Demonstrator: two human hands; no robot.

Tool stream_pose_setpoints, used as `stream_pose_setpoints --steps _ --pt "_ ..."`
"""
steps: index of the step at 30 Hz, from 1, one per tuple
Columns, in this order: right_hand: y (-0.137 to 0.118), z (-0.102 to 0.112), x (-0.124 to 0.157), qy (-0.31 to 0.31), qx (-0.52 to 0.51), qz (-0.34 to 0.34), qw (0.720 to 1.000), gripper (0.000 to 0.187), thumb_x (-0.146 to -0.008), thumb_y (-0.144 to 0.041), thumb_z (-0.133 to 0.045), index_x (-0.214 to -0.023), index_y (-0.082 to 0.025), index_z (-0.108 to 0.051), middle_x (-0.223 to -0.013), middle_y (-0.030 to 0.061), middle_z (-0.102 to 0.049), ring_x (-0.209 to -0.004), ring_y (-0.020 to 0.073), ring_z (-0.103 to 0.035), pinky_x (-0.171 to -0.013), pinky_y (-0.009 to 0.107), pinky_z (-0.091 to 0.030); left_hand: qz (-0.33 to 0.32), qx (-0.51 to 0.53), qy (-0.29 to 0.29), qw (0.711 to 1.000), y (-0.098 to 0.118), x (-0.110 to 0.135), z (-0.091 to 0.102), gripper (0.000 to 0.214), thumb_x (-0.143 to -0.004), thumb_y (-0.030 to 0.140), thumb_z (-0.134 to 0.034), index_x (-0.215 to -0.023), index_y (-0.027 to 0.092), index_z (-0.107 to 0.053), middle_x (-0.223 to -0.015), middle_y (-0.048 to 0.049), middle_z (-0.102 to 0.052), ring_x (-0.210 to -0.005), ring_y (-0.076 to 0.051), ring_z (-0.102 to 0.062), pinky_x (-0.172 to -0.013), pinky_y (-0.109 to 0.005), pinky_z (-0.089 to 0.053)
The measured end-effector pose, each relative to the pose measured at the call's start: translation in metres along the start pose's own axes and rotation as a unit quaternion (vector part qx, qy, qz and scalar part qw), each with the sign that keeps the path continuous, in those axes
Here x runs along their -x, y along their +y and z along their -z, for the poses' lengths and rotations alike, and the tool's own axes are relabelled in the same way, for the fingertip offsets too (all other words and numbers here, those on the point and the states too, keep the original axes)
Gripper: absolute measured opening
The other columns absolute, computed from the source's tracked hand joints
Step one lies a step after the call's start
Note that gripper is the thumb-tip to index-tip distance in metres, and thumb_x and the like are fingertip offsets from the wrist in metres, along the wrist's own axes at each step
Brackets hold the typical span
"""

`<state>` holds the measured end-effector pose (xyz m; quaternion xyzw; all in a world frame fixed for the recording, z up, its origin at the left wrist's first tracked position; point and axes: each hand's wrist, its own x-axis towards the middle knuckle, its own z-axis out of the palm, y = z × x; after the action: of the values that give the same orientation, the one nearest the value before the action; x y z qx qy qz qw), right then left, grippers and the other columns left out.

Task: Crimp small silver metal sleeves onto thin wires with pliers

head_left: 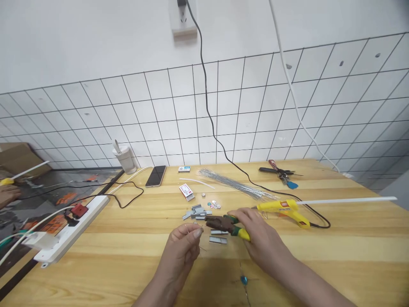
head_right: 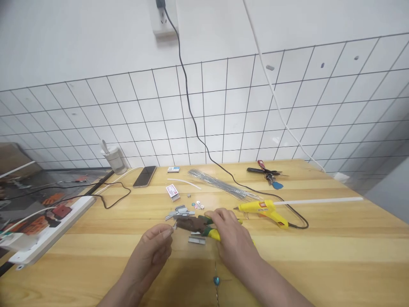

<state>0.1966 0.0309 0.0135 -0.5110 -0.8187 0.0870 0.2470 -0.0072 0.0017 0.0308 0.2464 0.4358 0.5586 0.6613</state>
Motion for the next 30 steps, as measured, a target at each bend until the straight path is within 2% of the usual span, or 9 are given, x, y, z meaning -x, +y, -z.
stream_pose_setpoints --steps 2,5,8,10,14,20,30 --pt "0.01 0.003 -0.004 0.03 0.008 0.002 1.0 0.068 -0.053 0.003 -0.036 -0.113 -0.027 -0.045 -0.109 0.0049 -0.051 -0.101 0.0198 -0.048 -0.072 0.029 -0.044 0.034 0.051 -0.042 0.997 0.002 0.0 0.002 0.022 -0.059 0.025 -0.076 -0.059 0.014 -0.057 -0.035 0.0126 -0.024 -0.035 0.0 -0.011 -0.036 -0.015 -0.01" --pt "0.019 0.004 -0.008 0.064 0.032 0.015 0.997 0.07 -0.05 0.004 -0.036 -0.113 -0.025 -0.047 -0.11 0.006 -0.051 -0.102 0.0209 -0.047 -0.071 0.03 -0.046 0.094 0.123 -0.09 0.984 0.0 -0.002 0.005 0.032 -0.061 0.02 -0.074 -0.051 0.014 -0.044 -0.04 0.0113 -0.029 -0.035 0.0 -0.01 -0.033 -0.014 -0.009" --pt "0.018 0.002 -0.007 0.071 0.057 0.031 0.995 0.071 -0.048 0.005 -0.036 -0.113 -0.024 -0.048 -0.108 0.0066 -0.052 -0.1 0.0208 -0.048 -0.066 0.028 -0.046 0.138 0.158 -0.132 0.969 -0.007 -0.005 0.009 0.034 -0.063 0.018 -0.072 -0.052 0.014 -0.04 -0.041 0.0109 -0.03 -0.035 0.0 -0.011 -0.031 -0.012 -0.011" --pt "0.014 0.0 -0.006 0.068 0.072 0.04 0.994 0.071 -0.049 0.006 -0.036 -0.112 -0.024 -0.049 -0.106 0.0067 -0.052 -0.098 0.0203 -0.048 -0.062 0.026 -0.046 0.143 0.155 -0.143 0.967 -0.01 -0.006 0.01 0.035 -0.065 0.018 -0.071 -0.052 0.015 -0.039 -0.04 0.0106 -0.029 -0.035 0.0 -0.012 -0.031 -0.012 -0.011" --pt "0.01 0.0 -0.004 0.061 0.088 0.049 0.993 0.069 -0.051 0.006 -0.035 -0.112 -0.024 -0.05 -0.105 0.0075 -0.053 -0.096 0.0205 -0.048 -0.055 0.023 -0.042 0.116 0.114 -0.123 0.979 -0.01 -0.004 0.006 0.033 -0.063 0.02 -0.072 -0.052 0.014 -0.042 -0.039 0.0104 -0.03 -0.035 0.0 -0.011 -0.032 -0.013 -0.009" --pt "0.012 0.002 -0.005 0.069 0.105 0.047 0.991 0.07 -0.048 0.005 -0.036 -0.11 -0.025 -0.05 -0.102 0.006 -0.054 -0.095 0.0194 -0.049 -0.052 0.021 -0.039 0.049 0.028 -0.057 0.997 -0.002 -0.001 0.001 0.022 -0.057 0.027 -0.076 -0.066 0.014 -0.06 -0.034 0.0127 -0.027 -0.033 0.0 -0.012 -0.036 -0.015 -0.008" --pt "0.009 0.007 -0.003 0.09 0.145 0.05 0.984 0.064 -0.05 0.005 -0.038 -0.104 -0.025 -0.052 -0.092 0.0039 -0.055 -0.086 0.0173 -0.048 -0.044 0.019 -0.027 0.006 -0.071 0.011 0.997 -0.003 -0.001 -0.004 0.032 -0.049 0.037 -0.079 -0.062 0.015 -0.061 -0.036 0.0115 -0.03 -0.034 0.0 -0.017 -0.04 -0.018 -0.008"
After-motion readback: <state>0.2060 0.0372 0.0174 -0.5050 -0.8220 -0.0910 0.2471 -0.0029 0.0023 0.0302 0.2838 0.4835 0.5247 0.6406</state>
